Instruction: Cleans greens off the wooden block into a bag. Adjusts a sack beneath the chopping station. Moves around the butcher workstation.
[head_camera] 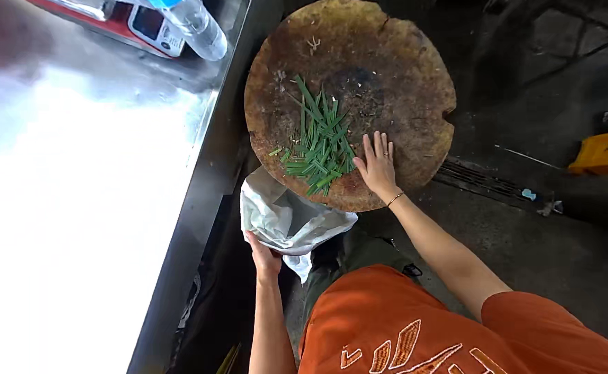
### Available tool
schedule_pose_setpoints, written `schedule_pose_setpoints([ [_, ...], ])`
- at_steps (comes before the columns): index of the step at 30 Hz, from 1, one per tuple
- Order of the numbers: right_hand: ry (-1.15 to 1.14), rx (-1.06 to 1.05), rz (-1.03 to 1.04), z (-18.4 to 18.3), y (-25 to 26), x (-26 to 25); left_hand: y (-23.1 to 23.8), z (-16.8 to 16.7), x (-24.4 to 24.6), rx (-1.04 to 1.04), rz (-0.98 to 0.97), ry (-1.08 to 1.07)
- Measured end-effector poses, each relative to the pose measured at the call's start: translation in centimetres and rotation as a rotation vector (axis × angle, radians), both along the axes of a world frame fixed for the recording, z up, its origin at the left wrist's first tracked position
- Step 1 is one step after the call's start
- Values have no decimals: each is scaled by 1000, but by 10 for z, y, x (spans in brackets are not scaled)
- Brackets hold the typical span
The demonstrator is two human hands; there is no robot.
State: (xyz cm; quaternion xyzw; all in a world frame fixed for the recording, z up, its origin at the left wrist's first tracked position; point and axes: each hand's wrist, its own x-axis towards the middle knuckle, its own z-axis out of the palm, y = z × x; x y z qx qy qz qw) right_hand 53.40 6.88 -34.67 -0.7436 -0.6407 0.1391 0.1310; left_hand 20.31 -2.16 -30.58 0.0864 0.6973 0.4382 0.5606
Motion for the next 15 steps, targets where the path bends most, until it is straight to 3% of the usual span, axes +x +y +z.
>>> schedule_pose_setpoints([
  [8, 79, 107, 359, -2, -21, -81, -3, 2, 17, 91, -52, 34],
  [15, 335, -57, 617, 17, -63, -122, -6, 6, 26, 137, -63, 57],
])
